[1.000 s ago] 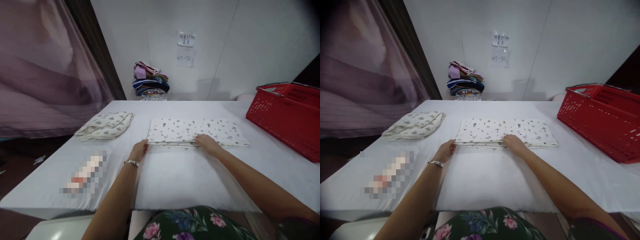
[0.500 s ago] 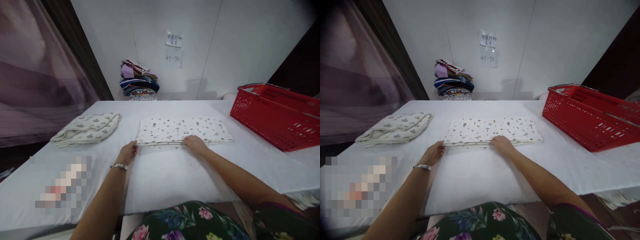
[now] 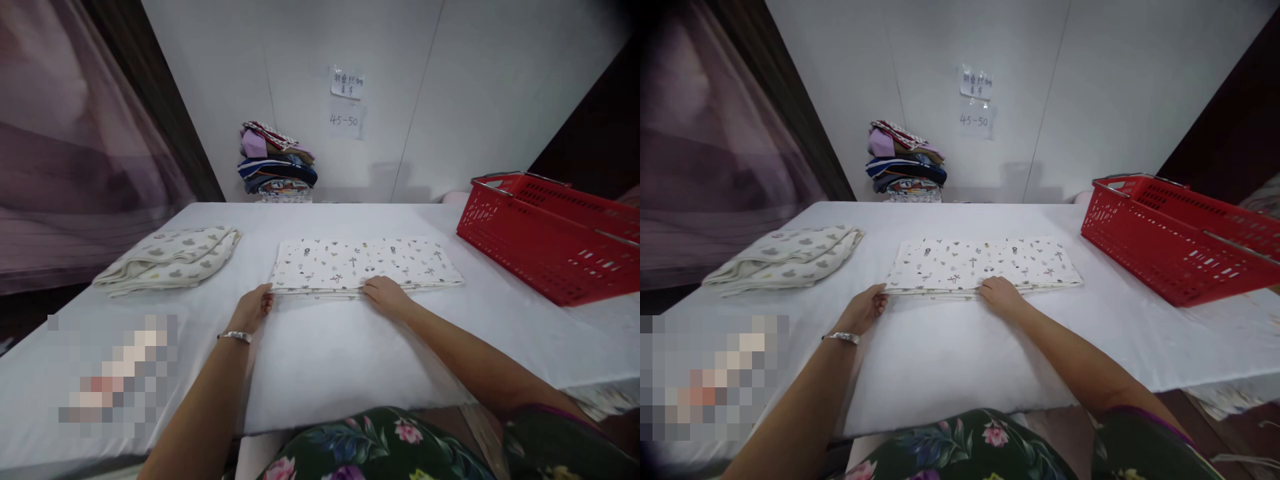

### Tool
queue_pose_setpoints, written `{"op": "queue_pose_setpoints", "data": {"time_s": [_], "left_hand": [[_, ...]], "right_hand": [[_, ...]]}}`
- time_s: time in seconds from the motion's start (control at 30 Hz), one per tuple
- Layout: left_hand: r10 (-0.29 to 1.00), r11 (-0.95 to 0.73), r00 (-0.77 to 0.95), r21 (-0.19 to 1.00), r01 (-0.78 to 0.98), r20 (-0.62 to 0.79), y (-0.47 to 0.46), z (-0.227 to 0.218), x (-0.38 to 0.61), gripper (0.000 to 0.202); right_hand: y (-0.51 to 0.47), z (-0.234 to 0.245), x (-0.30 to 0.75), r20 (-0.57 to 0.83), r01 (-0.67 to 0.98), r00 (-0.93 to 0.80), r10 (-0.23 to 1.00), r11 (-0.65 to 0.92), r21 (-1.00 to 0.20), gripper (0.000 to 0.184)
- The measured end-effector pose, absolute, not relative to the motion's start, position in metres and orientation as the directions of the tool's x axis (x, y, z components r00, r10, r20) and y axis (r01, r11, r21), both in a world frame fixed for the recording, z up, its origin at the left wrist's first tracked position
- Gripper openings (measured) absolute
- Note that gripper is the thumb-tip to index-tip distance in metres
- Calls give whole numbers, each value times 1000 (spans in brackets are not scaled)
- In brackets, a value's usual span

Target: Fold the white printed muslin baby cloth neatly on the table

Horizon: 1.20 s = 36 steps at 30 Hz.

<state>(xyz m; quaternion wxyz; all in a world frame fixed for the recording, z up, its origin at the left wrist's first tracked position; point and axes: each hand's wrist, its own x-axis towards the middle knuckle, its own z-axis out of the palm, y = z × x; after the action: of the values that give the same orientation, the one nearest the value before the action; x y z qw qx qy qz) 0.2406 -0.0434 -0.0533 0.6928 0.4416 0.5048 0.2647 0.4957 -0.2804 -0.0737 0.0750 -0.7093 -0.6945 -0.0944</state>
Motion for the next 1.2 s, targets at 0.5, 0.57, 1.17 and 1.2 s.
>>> {"op": "queue_pose_setpoints", "data": {"time_s": [0.5, 0.57, 1.17, 1.2], "left_hand": [[779, 463, 397, 873, 157, -485, -40, -54, 240, 24], [796, 435, 380, 882, 180, -471, -40, -54, 241, 25], [878, 189, 380, 941, 279, -289, -25, -41, 248, 22], [877, 192, 373, 933, 305, -302, -24, -42, 248, 21]], "right_hand": [[-275, -55, 503, 135, 994, 95, 986, -100, 36, 31], [-277, -50, 508, 185, 988, 148, 972, -153, 14, 32], [-286, -62, 497, 203, 982, 179, 963, -189, 31, 42], [-286, -65, 496, 189, 986, 157, 969, -166, 33, 42]]}}
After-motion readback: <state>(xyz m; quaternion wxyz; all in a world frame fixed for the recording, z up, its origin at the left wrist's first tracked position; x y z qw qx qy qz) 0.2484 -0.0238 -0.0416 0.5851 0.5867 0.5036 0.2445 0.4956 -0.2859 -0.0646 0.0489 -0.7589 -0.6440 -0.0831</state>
